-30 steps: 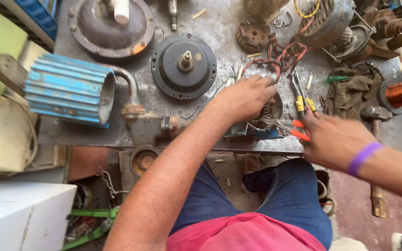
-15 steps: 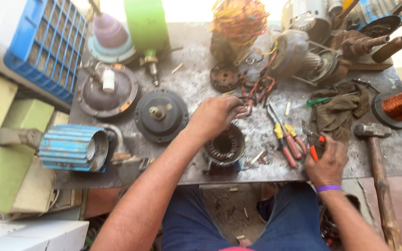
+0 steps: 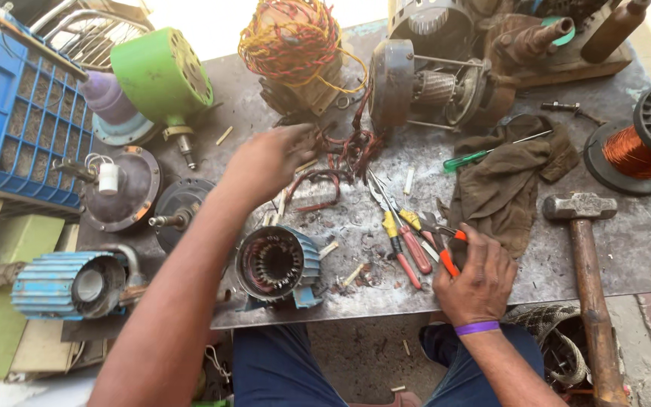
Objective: The person removes copper wire coils from a motor stator using pliers and a screwdriver. They pull the wires out of the slots, cut them, and place the removed coils on the table. The person also uses a hammer to tap the stator and a screwdriver to pry out remaining wire ends.
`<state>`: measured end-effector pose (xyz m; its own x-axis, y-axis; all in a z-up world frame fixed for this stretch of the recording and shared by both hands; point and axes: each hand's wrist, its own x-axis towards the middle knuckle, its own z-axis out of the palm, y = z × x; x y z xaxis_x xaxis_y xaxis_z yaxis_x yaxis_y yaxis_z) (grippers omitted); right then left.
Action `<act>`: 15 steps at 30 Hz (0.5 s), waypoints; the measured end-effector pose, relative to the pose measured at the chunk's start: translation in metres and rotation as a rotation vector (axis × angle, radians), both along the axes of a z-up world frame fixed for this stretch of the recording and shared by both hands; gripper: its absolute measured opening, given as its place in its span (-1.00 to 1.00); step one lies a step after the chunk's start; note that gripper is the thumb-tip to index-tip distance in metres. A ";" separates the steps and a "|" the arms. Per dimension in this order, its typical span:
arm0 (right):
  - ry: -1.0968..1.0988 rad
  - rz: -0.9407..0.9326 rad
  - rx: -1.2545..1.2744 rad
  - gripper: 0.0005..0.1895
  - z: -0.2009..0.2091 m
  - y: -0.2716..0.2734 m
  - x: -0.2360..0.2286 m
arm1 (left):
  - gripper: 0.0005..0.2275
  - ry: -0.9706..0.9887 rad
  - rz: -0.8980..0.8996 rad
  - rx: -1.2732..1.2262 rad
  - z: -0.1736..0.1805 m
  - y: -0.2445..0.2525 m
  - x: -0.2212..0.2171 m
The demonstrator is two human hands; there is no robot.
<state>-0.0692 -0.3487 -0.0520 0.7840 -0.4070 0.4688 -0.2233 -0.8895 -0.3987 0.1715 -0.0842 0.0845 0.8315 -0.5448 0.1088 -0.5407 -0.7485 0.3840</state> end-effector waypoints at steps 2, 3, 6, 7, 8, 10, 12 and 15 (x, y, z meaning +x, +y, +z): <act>0.025 0.015 0.021 -0.32 0.000 -0.001 0.000 | -0.58 0.049 0.128 0.021 0.014 0.024 -0.032; 0.038 0.019 0.029 -0.31 -0.001 -0.003 -0.001 | -0.56 0.085 0.211 0.044 0.017 0.036 -0.051; 0.084 0.014 0.043 -0.27 -0.002 -0.003 -0.001 | -0.52 0.001 0.356 0.035 0.012 0.064 -0.106; 0.107 0.006 0.042 -0.25 -0.003 -0.004 0.000 | -0.50 0.010 0.419 -0.024 0.006 0.069 -0.123; 0.131 -0.003 0.042 -0.24 -0.004 -0.004 0.000 | -0.48 0.017 0.481 -0.084 -0.003 0.071 -0.139; 0.137 0.005 0.043 -0.23 -0.006 -0.005 0.000 | -0.43 0.075 0.593 -0.210 -0.020 0.072 -0.166; 0.131 0.011 0.040 -0.22 -0.008 -0.005 -0.001 | -0.38 0.111 0.625 -0.278 -0.031 0.064 -0.181; 0.106 0.005 0.042 -0.23 -0.010 -0.003 -0.002 | -0.35 0.021 0.525 -0.215 -0.028 0.054 -0.182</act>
